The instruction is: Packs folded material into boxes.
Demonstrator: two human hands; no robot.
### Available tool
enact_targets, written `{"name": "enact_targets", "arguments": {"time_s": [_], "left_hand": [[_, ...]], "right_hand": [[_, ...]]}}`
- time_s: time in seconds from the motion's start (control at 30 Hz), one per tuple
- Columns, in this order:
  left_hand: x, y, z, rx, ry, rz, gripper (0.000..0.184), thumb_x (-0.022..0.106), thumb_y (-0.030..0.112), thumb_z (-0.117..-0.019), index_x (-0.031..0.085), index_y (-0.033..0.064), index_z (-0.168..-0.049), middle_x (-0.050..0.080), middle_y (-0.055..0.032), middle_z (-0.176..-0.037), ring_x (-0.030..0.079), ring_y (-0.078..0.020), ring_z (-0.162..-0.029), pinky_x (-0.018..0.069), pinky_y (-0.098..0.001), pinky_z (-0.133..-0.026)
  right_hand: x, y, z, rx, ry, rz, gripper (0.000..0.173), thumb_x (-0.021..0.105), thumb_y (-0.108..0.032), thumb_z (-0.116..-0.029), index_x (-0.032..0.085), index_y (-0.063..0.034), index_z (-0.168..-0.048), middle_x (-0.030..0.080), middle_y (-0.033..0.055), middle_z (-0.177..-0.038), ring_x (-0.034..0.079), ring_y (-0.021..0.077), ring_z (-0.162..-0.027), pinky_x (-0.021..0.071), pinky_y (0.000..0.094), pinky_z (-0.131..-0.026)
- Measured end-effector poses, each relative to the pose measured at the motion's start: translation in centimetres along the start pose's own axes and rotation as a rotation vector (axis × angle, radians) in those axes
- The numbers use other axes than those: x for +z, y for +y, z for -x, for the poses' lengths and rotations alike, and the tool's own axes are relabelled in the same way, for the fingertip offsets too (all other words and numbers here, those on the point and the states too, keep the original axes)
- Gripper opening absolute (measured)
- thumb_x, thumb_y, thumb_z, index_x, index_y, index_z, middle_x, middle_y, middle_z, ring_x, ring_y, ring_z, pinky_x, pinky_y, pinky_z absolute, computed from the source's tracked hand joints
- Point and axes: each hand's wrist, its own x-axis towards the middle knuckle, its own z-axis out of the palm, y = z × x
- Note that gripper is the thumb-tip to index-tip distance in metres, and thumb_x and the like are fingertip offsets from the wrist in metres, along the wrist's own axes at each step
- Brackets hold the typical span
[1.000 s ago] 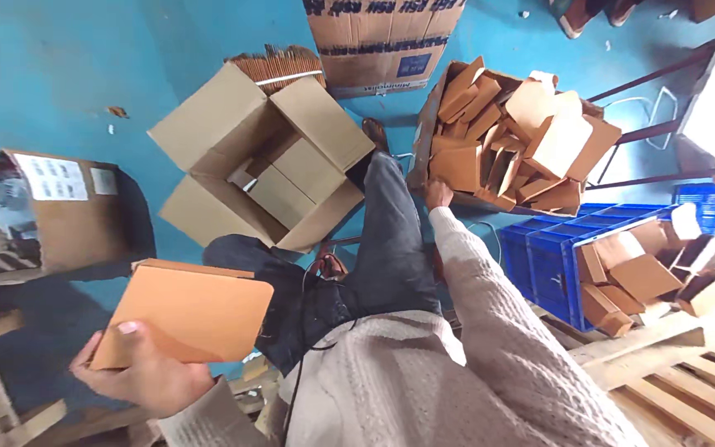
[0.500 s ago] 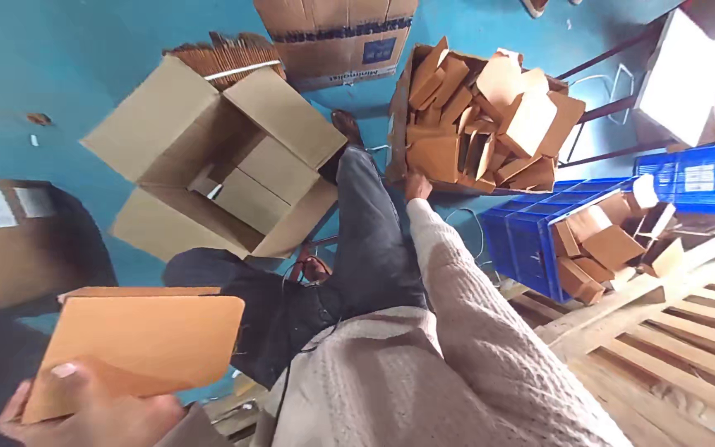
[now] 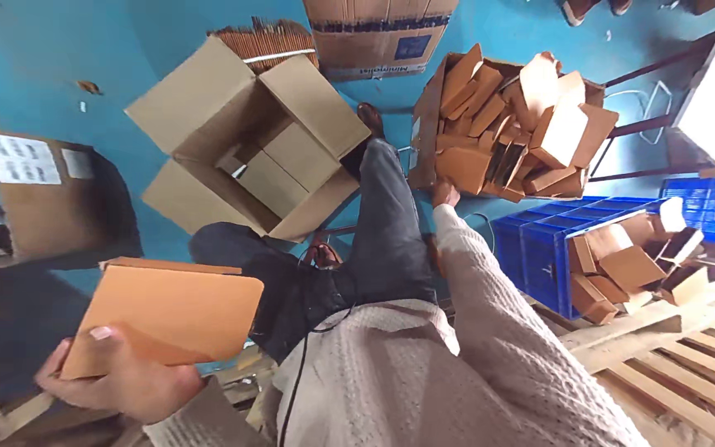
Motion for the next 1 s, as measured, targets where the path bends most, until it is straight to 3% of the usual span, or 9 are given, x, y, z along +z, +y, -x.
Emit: {"name": "enact_targets", "arguments": {"time_s": [0.2, 0.3, 0.4, 0.5, 0.7, 0.77, 0.83, 0.93, 1.0], "left_hand": [[0.5, -0.1, 0.6, -0.045, 0.023, -0.066, 0.056, 0.060, 0.011, -0.1003, 0.032, -0.0094, -0.144, 0.055, -0.0110, -0.128, 0.061, -0.0128, -0.116, 0.0532, -0.0316, -0.101], [0.6, -0.3, 0.7, -0.057, 0.033, -0.053, 0.056, 0.061, 0.011, -0.0999, 0.033, -0.0092, -0.144, 0.056, -0.0117, -0.128, 0.061, -0.0143, -0.116, 0.0535, -0.0327, -0.101], [-0.3, 0.1, 0.5, -0.014, 0.033, -0.053, 0.056, 0.061, 0.012, -0.1005, 0.034, -0.0107, -0.145, 0.057, -0.0154, -0.132, 0.061, -0.0184, -0.120, 0.0527, -0.0356, -0.104], [0.4, -0.1, 0.4, 0.010, 0.040, -0.056, 0.057, 0.060, 0.011, -0.1007, 0.032, -0.0127, -0.145, 0.055, -0.0173, -0.132, 0.060, -0.0185, -0.120, 0.0522, -0.0349, -0.104], [-0.2, 0.1, 1.0, -0.005, 0.050, -0.037, 0.059, 0.061, 0.013, -0.1004, 0.032, -0.0121, -0.145, 0.056, -0.0178, -0.133, 0.061, -0.0199, -0.120, 0.0533, -0.0369, -0.104], [-1.0, 0.3, 0.7, 0.000, 0.058, -0.045, 0.059, 0.062, 0.013, -0.0999, 0.033, -0.0109, -0.145, 0.056, -0.0159, -0.131, 0.061, -0.0181, -0.119, 0.0531, -0.0356, -0.103], [-1.5, 0.5, 0.3, 0.002, 0.084, -0.046, 0.057, 0.061, 0.013, -0.0999, 0.033, -0.0106, -0.144, 0.056, -0.0156, -0.131, 0.061, -0.0177, -0.118, 0.0531, -0.0354, -0.103], [-1.9, 0.0, 0.2, -0.017, 0.115, -0.050, 0.057, 0.060, 0.013, -0.1009, 0.033, -0.0099, -0.145, 0.057, -0.0157, -0.131, 0.062, -0.0181, -0.118, 0.0538, -0.0356, -0.102], [-1.6, -0.5, 0.3, -0.022, 0.108, -0.052, 0.058, 0.061, 0.013, -0.1008, 0.033, -0.0102, -0.145, 0.056, -0.0157, -0.131, 0.061, -0.0184, -0.119, 0.0538, -0.0358, -0.102]], "right_hand": [[0.6, 0.9, 0.6, -0.077, -0.002, 0.085, 0.038, 0.052, -0.030, -0.1050, 0.070, -0.0013, -0.121, 0.069, 0.0229, -0.125, 0.065, 0.0431, -0.116, 0.0484, 0.0630, -0.097], [-1.1, 1.9, 0.3, -0.125, -0.063, 0.153, 0.035, 0.053, -0.026, -0.1046, 0.068, 0.0007, -0.122, 0.067, 0.0269, -0.124, 0.065, 0.0477, -0.113, 0.0500, 0.0678, -0.090], [-1.2, 1.8, 0.8, -0.048, -0.070, 0.093, 0.038, 0.052, -0.030, -0.1051, 0.068, -0.0014, -0.125, 0.067, 0.0256, -0.126, 0.064, 0.0469, -0.115, 0.0503, 0.0664, -0.093], [-1.9, 1.2, 0.1, -0.131, -0.089, 0.171, 0.036, 0.054, -0.025, -0.1041, 0.066, 0.0023, -0.124, 0.067, 0.0282, -0.123, 0.064, 0.0489, -0.114, 0.0497, 0.0677, -0.090], [-0.1, 2.2, -0.5, 0.042, 0.003, -0.012, 0.036, 0.056, -0.034, -0.1026, 0.071, -0.0089, -0.124, 0.067, 0.0191, -0.129, 0.063, 0.0402, -0.120, 0.0493, 0.0631, -0.097], [0.4, 2.3, -0.4, -0.027, 0.058, 0.027, 0.037, 0.057, -0.031, -0.1026, 0.070, -0.0049, -0.125, 0.062, 0.0206, -0.137, 0.058, 0.0403, -0.129, 0.0465, 0.0613, -0.103], [0.6, 2.5, -1.0, -0.146, 0.100, 0.094, 0.040, 0.059, -0.030, -0.1020, 0.068, 0.0005, -0.127, 0.054, 0.0256, -0.144, 0.045, 0.0432, -0.139, 0.0356, 0.0602, -0.113], [0.3, 1.5, -1.4, -0.162, 0.066, 0.154, 0.053, 0.058, -0.046, -0.1004, 0.067, -0.0023, -0.129, 0.066, 0.0214, -0.131, 0.058, 0.0389, -0.129, 0.0345, 0.0591, -0.114], [0.2, -0.3, -0.7, -0.082, 0.036, 0.139, 0.046, 0.054, -0.039, -0.1034, 0.068, -0.0026, -0.127, 0.070, 0.0215, -0.124, 0.062, 0.0386, -0.123, 0.0396, 0.0584, -0.111]]}}
